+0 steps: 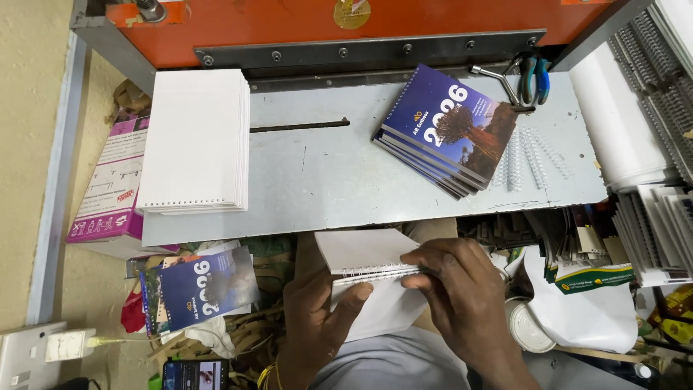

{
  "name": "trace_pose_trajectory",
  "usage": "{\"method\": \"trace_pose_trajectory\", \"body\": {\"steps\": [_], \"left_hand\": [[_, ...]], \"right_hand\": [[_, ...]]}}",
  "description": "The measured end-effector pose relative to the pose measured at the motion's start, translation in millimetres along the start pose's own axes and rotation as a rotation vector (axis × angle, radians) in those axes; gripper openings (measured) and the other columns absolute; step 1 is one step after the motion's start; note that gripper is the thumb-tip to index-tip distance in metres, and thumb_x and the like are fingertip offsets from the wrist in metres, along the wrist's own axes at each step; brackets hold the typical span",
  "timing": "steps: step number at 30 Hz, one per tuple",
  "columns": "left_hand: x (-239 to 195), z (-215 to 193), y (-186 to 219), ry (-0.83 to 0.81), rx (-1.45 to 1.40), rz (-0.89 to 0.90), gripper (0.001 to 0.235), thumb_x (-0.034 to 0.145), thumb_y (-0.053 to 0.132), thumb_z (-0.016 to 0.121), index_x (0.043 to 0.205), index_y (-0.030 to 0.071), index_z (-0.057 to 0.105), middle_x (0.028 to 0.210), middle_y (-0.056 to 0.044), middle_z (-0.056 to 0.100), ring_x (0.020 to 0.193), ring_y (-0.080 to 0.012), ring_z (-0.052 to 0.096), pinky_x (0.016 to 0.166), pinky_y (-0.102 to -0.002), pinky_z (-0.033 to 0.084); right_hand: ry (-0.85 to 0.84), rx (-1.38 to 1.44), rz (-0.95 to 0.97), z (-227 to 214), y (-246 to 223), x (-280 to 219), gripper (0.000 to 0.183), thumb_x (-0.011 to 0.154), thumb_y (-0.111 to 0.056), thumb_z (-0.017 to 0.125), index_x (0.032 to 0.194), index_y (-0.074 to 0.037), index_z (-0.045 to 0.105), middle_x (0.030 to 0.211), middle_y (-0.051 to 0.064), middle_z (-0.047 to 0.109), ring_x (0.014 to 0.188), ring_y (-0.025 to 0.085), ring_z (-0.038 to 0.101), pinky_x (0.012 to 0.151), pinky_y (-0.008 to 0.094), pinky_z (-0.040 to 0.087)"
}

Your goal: Inspecting and aligning calendar pages and covers at a print shop workstation to prepare for binding.

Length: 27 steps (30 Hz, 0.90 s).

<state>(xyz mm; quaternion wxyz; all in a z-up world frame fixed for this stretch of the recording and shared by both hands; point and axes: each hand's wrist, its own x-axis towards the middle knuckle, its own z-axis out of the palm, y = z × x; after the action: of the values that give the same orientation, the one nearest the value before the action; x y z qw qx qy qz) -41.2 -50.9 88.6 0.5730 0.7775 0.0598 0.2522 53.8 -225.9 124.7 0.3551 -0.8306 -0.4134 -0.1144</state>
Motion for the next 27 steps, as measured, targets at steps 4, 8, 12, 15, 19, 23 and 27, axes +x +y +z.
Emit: {"method": "trace_pose_trajectory", "body": {"steps": [4, 8, 12, 15, 19, 23, 27], "left_hand": [[2, -3, -11, 0.024, 0.296, 0.104, 0.042, 0.092, 0.030, 0.071, 0.067, 0.008, 0.046, 0.061, -0.001, 0.046, 0.052, -0.0151, 0.042, 0.048, -0.031, 0.035], [7, -3, -13, 0.062, 0.167, 0.048, 0.042, 0.090, 0.040, 0.071, 0.109, 0.009, 0.052, 0.108, -0.008, 0.058, 0.098, -0.0229, 0.055, 0.087, -0.036, 0.046], [10, 4, -9, -0.133, -0.309, -0.099, 0.026, 0.091, 0.028, 0.069, 0.104, 0.006, 0.069, 0.101, -0.009, 0.078, 0.094, -0.0222, 0.075, 0.085, -0.035, 0.060], [4, 12, -6, -0.072, -0.279, -0.193, 0.029, 0.091, 0.033, 0.069, 0.104, 0.007, 0.071, 0.099, -0.007, 0.074, 0.093, -0.0196, 0.071, 0.082, -0.033, 0.056], [0, 15, -5, 0.025, -0.363, -0.226, 0.026, 0.092, 0.029, 0.069, 0.105, 0.006, 0.068, 0.102, -0.010, 0.073, 0.094, -0.0219, 0.070, 0.082, -0.033, 0.055], [6, 14, -2, -0.071, -0.440, -0.089, 0.023, 0.096, 0.028, 0.067, 0.105, 0.007, 0.067, 0.101, -0.012, 0.073, 0.096, -0.0254, 0.072, 0.086, -0.039, 0.059], [11, 16, 3, -0.161, -0.391, -0.008, 0.022, 0.095, 0.029, 0.070, 0.102, 0.008, 0.068, 0.096, -0.013, 0.079, 0.089, -0.0269, 0.079, 0.078, -0.038, 0.064]], "right_hand": [[0.019, -0.017, 0.012, 8, 7, -8, 0.031, 0.102, -0.033, 0.052, 0.109, -0.006, 0.066, 0.101, 0.009, 0.067, 0.088, 0.025, 0.065, 0.077, 0.036, 0.047], [0.058, -0.018, 0.035, 10, 8, -15, 0.031, 0.103, -0.031, 0.050, 0.108, -0.004, 0.064, 0.098, 0.010, 0.063, 0.087, 0.027, 0.063, 0.074, 0.037, 0.049], [0.077, -0.011, 0.017, 11, 8, -21, 0.033, 0.102, -0.033, 0.050, 0.106, -0.005, 0.067, 0.098, 0.008, 0.068, 0.085, 0.024, 0.066, 0.071, 0.034, 0.051], [0.081, 0.058, 0.048, 1, 7, -19, 0.030, 0.098, -0.031, 0.057, 0.108, -0.006, 0.070, 0.096, 0.011, 0.069, 0.084, 0.022, 0.070, 0.073, 0.031, 0.055], [0.024, 0.049, 0.146, -14, 6, -21, 0.027, 0.094, -0.017, 0.068, 0.119, -0.006, 0.068, 0.105, 0.010, 0.068, 0.094, 0.024, 0.069, 0.081, 0.033, 0.054], [0.087, 0.208, 0.336, -25, -3, -23, 0.022, 0.086, -0.023, 0.074, 0.102, -0.011, 0.079, 0.091, 0.006, 0.078, 0.080, 0.018, 0.075, 0.072, 0.028, 0.055], [0.101, 0.309, 0.472, -29, -3, -34, 0.022, 0.085, -0.026, 0.073, 0.097, -0.010, 0.083, 0.085, 0.006, 0.081, 0.079, 0.016, 0.077, 0.074, 0.027, 0.056]]}}
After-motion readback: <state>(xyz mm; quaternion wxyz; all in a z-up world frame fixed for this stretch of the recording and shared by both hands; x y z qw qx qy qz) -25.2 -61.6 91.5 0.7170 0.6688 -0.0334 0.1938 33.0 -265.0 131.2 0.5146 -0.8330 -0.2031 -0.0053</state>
